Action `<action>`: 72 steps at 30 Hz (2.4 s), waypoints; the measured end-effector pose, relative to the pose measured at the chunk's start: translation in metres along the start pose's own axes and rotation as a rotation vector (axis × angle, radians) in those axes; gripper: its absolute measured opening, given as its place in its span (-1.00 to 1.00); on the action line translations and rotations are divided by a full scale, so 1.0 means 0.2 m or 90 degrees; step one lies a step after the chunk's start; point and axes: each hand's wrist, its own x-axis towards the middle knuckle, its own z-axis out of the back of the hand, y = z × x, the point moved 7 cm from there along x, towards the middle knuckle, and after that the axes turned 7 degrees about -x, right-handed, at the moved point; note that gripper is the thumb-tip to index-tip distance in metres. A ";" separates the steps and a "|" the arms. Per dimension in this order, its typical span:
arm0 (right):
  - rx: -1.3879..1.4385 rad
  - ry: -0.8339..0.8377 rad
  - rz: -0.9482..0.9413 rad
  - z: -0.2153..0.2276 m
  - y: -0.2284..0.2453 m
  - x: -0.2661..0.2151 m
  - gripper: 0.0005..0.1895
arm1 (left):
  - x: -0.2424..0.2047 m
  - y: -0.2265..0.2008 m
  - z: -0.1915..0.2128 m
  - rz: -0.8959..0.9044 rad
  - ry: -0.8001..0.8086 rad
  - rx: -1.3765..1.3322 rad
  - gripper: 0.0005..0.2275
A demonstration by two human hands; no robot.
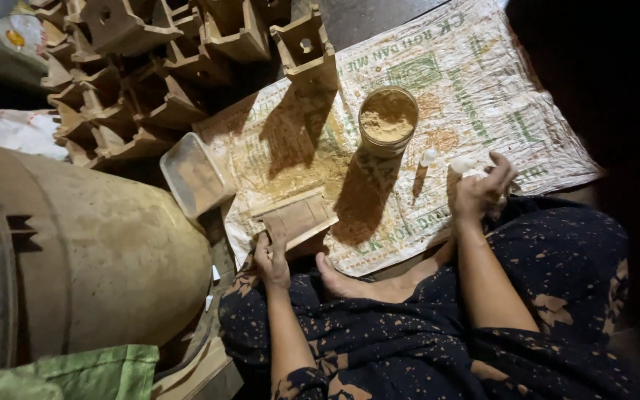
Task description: Shaping and smoothing the edges of clay blocks using hands and a small tool
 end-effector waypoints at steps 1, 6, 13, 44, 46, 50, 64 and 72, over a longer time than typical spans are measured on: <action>-0.003 -0.002 0.000 0.06 0.08 -0.01 -0.46 | -0.01 -0.01 -0.03 0.002 0.003 -0.002 -0.74; 0.321 0.138 0.186 0.15 0.57 -0.31 -0.79 | -0.06 -0.14 -0.12 -0.090 -0.011 -0.130 -0.82; 0.365 0.393 0.243 -0.11 0.91 -0.69 -0.62 | -0.06 -0.22 -0.13 -0.111 0.020 -0.067 -0.84; 0.071 0.215 0.514 -0.06 1.02 -0.27 -0.65 | 0.10 -0.29 -0.21 0.054 0.001 -0.173 -0.65; 0.067 0.178 0.544 -0.08 1.09 -0.10 -0.70 | 0.14 -0.31 -0.26 0.081 0.007 -0.206 -0.55; -0.128 0.210 0.539 -0.26 1.13 0.06 -0.91 | 0.27 0.14 -0.25 0.031 0.051 -0.202 -0.52; -0.015 0.210 0.599 -0.18 1.22 -0.03 -0.87 | 0.26 0.18 -0.18 -0.013 -0.081 -0.057 -0.69; 0.210 0.563 0.389 -0.24 0.99 -0.53 -0.75 | 0.25 -0.01 -0.30 -0.079 -0.048 -0.054 -0.79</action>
